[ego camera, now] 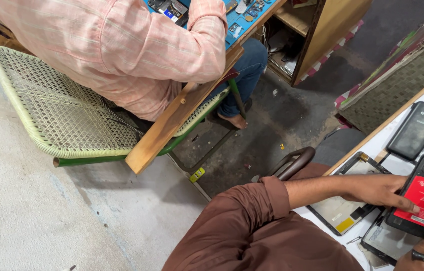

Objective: The person disassembles a tablet, removes the motherboard, and cleans it with a toothbrush. They then handle a smartphone and a red battery pack, placing them on the workbench.

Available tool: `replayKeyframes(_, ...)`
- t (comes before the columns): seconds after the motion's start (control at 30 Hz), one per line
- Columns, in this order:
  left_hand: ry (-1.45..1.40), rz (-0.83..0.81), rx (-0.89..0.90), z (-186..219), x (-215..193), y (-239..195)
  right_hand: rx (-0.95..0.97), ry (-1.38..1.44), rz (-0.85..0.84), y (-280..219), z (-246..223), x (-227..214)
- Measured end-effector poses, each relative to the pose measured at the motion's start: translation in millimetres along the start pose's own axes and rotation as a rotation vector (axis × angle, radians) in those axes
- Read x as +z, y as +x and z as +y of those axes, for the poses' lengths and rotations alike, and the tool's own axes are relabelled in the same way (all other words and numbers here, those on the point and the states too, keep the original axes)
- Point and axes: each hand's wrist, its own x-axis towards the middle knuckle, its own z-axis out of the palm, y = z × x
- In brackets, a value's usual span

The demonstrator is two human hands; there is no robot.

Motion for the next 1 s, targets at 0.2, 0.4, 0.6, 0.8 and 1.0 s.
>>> replayKeyframes(0.2,0.058,0.022,-0.008,3.1,2.3,-0.2,0.062,0.243,-0.025,3.3,-4.7,-0.8)
replayKeyframes(0.4,0.050,0.016,-0.017,6.3,2.6,-2.0,-0.152,0.188,-0.024,9.2,-22.7,-6.3)
replayKeyframes(0.6,0.036,0.018,-0.011,10.9,4.5,-2.4,-0.156,0.208,0.046,13.2,-33.4,-4.9)
replayKeyframes(0.8,0.081,0.048,-0.012,23.3,10.8,-7.3,-0.173,0.253,0.046,20.9,-54.0,-14.2)
replayKeyframes(1.0,0.044,0.019,0.033,43.0,16.9,-15.6,-0.066,0.260,0.113,33.8,-68.7,-23.3)
